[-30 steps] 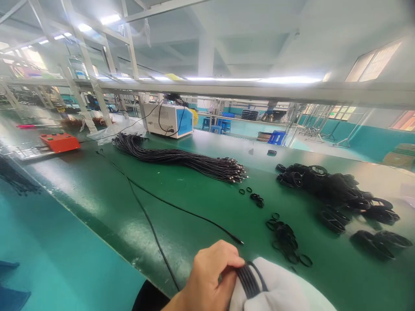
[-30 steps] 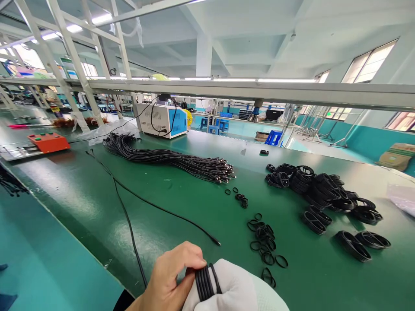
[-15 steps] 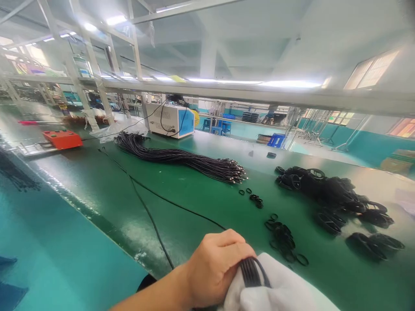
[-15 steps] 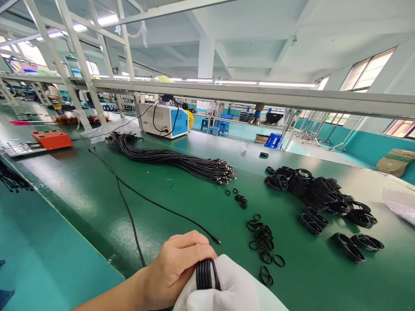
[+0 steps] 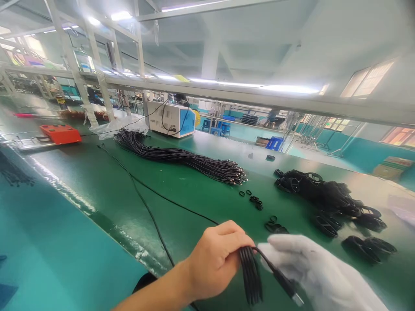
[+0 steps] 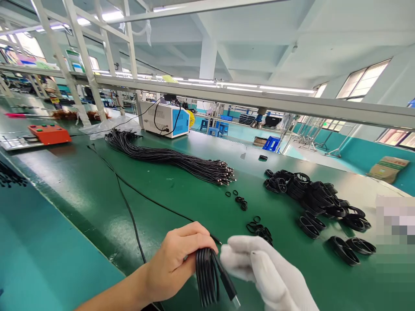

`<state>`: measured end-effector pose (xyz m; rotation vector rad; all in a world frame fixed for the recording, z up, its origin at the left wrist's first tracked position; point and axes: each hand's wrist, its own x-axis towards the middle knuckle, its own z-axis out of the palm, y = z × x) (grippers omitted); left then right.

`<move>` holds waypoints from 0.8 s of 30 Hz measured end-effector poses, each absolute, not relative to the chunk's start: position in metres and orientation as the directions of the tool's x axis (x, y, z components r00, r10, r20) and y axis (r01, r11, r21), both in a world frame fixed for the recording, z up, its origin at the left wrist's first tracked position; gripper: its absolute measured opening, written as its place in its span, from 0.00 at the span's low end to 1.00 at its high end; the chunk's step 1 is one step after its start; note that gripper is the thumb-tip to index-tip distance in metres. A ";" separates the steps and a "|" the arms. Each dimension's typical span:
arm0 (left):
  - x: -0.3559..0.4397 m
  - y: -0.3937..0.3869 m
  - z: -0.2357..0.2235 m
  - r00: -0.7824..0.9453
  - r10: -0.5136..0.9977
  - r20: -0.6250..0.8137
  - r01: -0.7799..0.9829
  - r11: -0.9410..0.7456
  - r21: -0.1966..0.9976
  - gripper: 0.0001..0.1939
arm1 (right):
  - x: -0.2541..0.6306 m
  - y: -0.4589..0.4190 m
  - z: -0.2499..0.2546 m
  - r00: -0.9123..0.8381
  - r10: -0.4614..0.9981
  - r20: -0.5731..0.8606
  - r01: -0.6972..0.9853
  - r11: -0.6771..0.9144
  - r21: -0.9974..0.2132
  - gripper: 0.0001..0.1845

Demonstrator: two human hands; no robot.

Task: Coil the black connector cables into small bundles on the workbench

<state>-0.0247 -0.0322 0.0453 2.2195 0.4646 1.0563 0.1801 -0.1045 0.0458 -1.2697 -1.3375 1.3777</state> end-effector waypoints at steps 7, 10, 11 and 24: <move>-0.028 -0.029 0.044 0.666 0.590 0.456 0.130 -0.694 0.708 0.16 | 0.148 -0.081 0.040 -0.223 0.964 -0.148 0.146 -0.117 -0.982 0.38; -0.029 -0.028 0.044 0.656 0.635 0.407 0.175 -0.653 0.737 0.15 | 0.139 -0.074 0.048 -0.317 0.933 -0.171 0.125 -0.138 -0.983 0.33; -0.030 -0.027 0.044 0.653 0.647 0.392 0.186 -0.640 0.745 0.15 | 0.137 -0.072 0.050 -0.344 0.922 -0.177 0.118 -0.145 -0.982 0.31; -0.013 -0.019 0.050 0.505 0.863 0.023 0.241 -0.166 0.956 0.06 | 0.146 -0.055 0.029 -0.496 0.860 -0.123 -0.301 -0.303 -0.904 0.22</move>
